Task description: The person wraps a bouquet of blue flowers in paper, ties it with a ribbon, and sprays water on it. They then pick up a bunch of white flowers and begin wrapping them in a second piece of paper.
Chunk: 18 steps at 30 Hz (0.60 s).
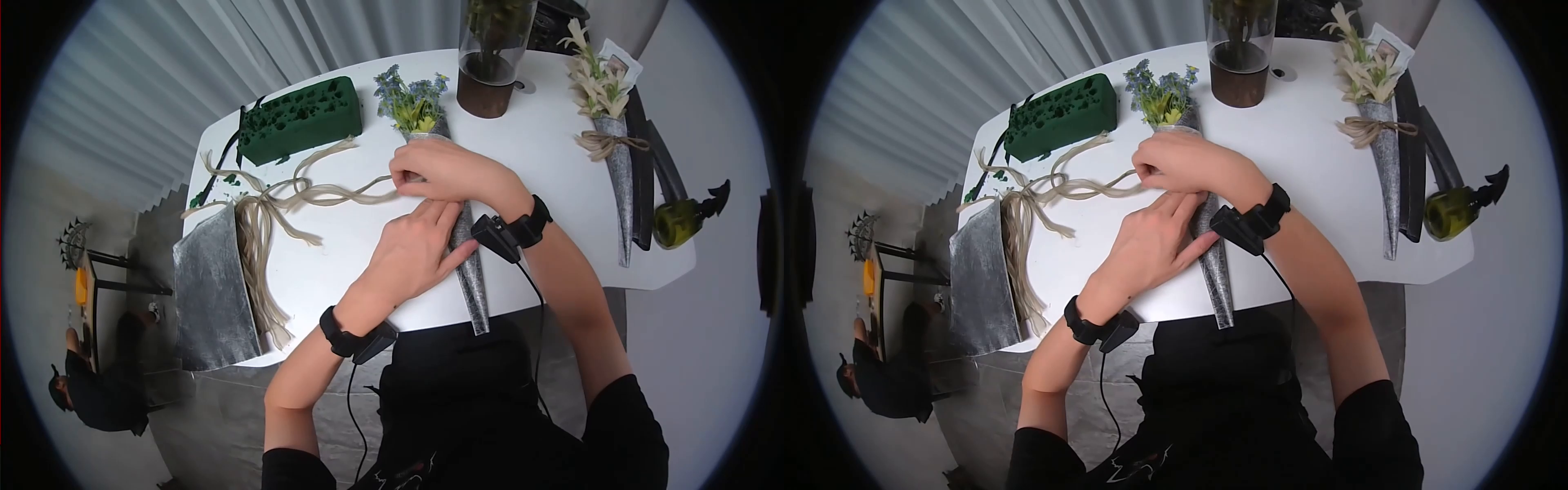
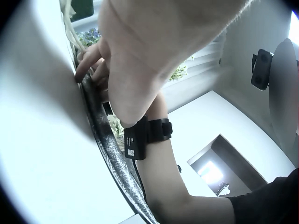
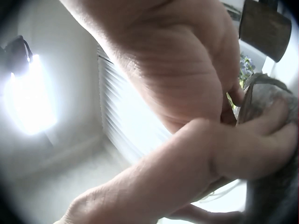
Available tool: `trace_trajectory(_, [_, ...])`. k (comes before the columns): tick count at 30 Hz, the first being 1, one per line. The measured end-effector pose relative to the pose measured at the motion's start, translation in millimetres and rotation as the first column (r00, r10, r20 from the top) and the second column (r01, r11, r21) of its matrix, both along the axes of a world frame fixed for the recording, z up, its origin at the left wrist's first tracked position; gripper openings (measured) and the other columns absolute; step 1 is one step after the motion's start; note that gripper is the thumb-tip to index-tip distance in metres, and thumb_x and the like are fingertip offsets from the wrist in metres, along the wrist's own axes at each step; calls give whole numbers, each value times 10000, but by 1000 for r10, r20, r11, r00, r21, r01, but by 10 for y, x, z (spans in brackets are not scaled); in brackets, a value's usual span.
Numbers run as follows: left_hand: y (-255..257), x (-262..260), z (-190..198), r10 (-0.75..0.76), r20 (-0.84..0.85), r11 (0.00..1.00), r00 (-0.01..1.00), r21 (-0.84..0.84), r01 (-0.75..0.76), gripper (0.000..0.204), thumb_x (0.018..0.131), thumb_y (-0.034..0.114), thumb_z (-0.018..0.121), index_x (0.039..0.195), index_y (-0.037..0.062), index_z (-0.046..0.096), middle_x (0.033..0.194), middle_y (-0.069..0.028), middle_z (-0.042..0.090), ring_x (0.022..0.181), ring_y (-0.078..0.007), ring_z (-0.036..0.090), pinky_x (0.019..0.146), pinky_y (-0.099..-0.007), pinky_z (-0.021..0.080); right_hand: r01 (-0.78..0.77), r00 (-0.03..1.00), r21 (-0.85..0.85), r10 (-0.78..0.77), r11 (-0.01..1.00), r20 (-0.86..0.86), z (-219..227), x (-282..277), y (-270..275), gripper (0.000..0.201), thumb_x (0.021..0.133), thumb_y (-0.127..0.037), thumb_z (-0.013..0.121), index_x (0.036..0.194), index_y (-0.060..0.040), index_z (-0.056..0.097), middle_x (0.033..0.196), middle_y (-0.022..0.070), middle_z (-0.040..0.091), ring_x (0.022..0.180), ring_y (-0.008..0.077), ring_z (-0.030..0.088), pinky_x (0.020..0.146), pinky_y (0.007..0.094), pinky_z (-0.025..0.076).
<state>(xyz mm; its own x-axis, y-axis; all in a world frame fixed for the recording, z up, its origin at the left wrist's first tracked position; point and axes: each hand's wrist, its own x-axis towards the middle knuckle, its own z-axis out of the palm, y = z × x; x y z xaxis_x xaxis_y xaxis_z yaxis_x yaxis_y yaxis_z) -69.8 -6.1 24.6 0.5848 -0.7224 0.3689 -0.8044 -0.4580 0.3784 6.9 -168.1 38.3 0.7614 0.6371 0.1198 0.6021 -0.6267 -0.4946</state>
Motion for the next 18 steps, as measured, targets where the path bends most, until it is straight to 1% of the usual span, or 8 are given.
trace_trajectory(2, [4,-10,4,-4,0,1000,1000,18,4,504,912,346,696,1247,-4,554,1112,-175,636,940,-348,668,748,-419,561,126,992,73,-126,989,-1,-68,-7,97,161,898,-176,665,926,-20,637,836,125,670,843,304,643,759,411,496])
trace_trajectory(5, [7,-14,-6,-12,0,999,1000,39,12,509,905,331,696,1256,-6,549,1119,-184,635,942,-348,668,749,-419,561,153,987,247,-162,957,13,-135,23,147,180,931,-180,641,948,-6,597,791,144,676,723,291,653,690,402,506])
trace_trajectory(6, [12,-10,-4,-19,2,999,1000,46,19,507,901,320,694,1259,-7,546,1122,-189,634,941,-350,669,750,-420,561,153,987,252,-162,956,14,-146,31,150,180,931,-180,641,948,-6,597,791,144,676,723,291,653,690,402,506])
trace_trajectory(8, [20,-7,37,-24,-16,999,1000,43,24,491,903,299,683,1267,0,542,1131,-190,632,940,-355,669,758,-426,559,202,973,352,-147,914,-178,-124,35,156,189,961,-176,631,942,8,592,753,114,674,680,208,651,645,343,507])
trace_trajectory(9, [18,-3,57,-27,-37,999,999,35,28,477,905,278,671,1275,7,539,1140,-192,631,939,-360,669,765,-432,558,203,973,356,-148,912,-176,-142,41,155,189,961,-176,631,942,8,592,753,114,674,680,208,651,645,343,507])
trace_trajectory(11, [40,25,84,-31,-79,998,996,56,36,455,912,259,652,1280,15,537,1143,-192,632,939,-366,668,777,-439,555,223,955,472,-93,853,-283,-244,69,155,194,979,-169,630,944,17,590,741,78,653,685,126,626,633,293,503])
trace_trajectory(16, [157,206,132,-85,-233,988,969,106,112,431,936,210,587,1329,46,519,1184,-203,632,967,-387,658,827,-450,546,267,930,573,-52,775,-363,-340,131,158,189,964,-156,633,949,31,607,746,90,681,684,153,652,645,307,522])
trace_trajectory(18, [195,287,181,-166,-328,984,930,0,176,375,926,137,568,1287,37,577,1141,-170,674,965,-326,690,842,-413,548,292,912,585,-36,757,-408,-352,131,159,180,970,-150,629,964,29,606,762,80,682,694,140,646,650,295,521])
